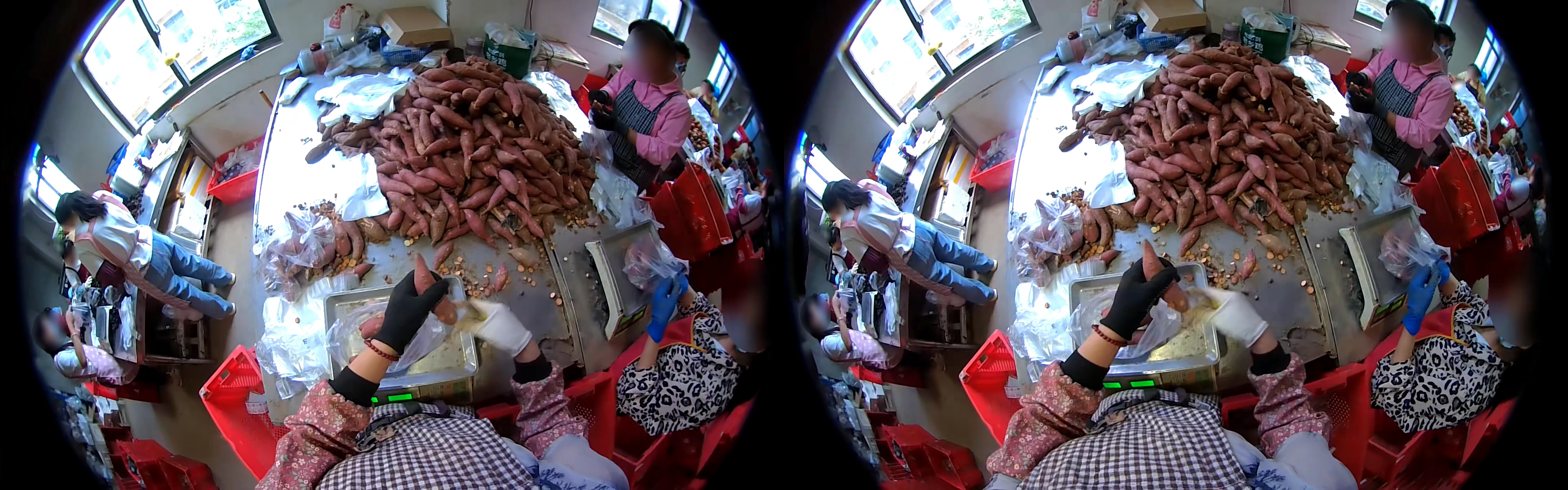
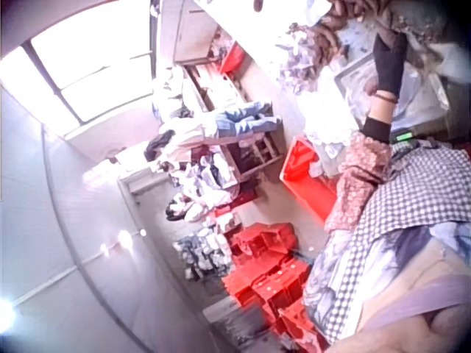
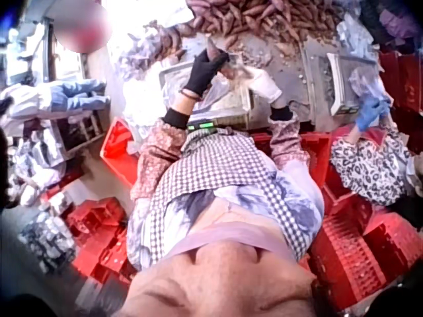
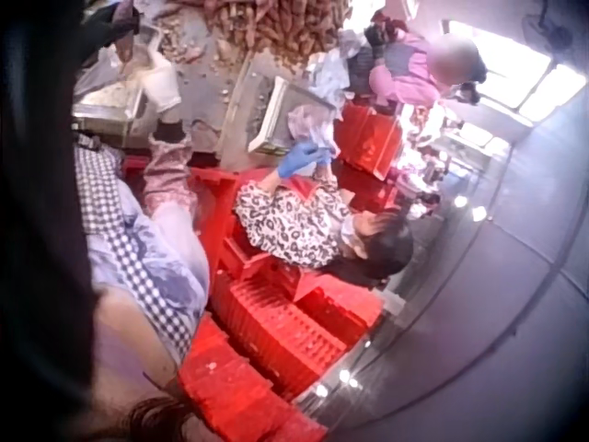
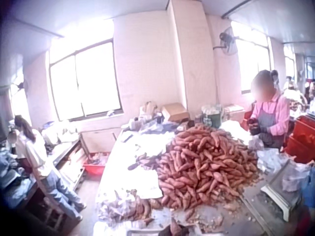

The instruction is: The person sorts sweet potatoes from a large pile on a table, places them into plastic bags, weighs the bags on a digital scale, and sets the filled bags aside. The person repeats this process continuously while other workers perform similar tasks nearby.

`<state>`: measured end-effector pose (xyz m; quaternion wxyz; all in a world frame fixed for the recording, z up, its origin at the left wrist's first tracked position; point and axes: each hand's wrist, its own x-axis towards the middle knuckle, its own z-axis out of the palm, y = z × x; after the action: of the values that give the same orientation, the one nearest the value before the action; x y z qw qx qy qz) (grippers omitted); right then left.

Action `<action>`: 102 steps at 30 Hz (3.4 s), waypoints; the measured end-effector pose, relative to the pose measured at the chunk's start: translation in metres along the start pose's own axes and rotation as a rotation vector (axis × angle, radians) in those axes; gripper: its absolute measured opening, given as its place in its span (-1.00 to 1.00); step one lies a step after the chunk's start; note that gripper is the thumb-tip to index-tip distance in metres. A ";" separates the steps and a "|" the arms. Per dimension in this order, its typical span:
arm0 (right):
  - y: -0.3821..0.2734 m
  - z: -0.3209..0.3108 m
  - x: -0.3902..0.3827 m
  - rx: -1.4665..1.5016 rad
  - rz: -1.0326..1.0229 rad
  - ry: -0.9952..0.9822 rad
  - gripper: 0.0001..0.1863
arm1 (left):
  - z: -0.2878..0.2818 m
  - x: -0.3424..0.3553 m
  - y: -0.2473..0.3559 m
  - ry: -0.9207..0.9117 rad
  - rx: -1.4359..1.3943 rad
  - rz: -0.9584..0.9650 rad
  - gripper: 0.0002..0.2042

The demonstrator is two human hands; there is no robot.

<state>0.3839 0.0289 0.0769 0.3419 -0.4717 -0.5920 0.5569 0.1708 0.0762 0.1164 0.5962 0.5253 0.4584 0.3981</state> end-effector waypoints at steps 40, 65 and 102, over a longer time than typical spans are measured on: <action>0.024 0.050 0.005 -0.619 0.236 0.059 -0.49 | -0.094 -0.066 0.016 0.096 1.015 0.154 -0.71; 0.080 -0.039 0.005 -0.878 0.156 0.474 -0.71 | -0.180 -0.171 -0.049 0.606 0.498 0.101 -0.69; -0.080 0.040 0.037 0.323 0.374 0.176 -0.86 | -0.120 -0.127 0.064 0.092 0.007 0.379 -0.68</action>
<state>0.3203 0.0556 0.1446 0.3542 -0.5589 -0.3657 0.6545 0.0215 -0.0057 0.1932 0.4872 0.5854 0.3794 0.5253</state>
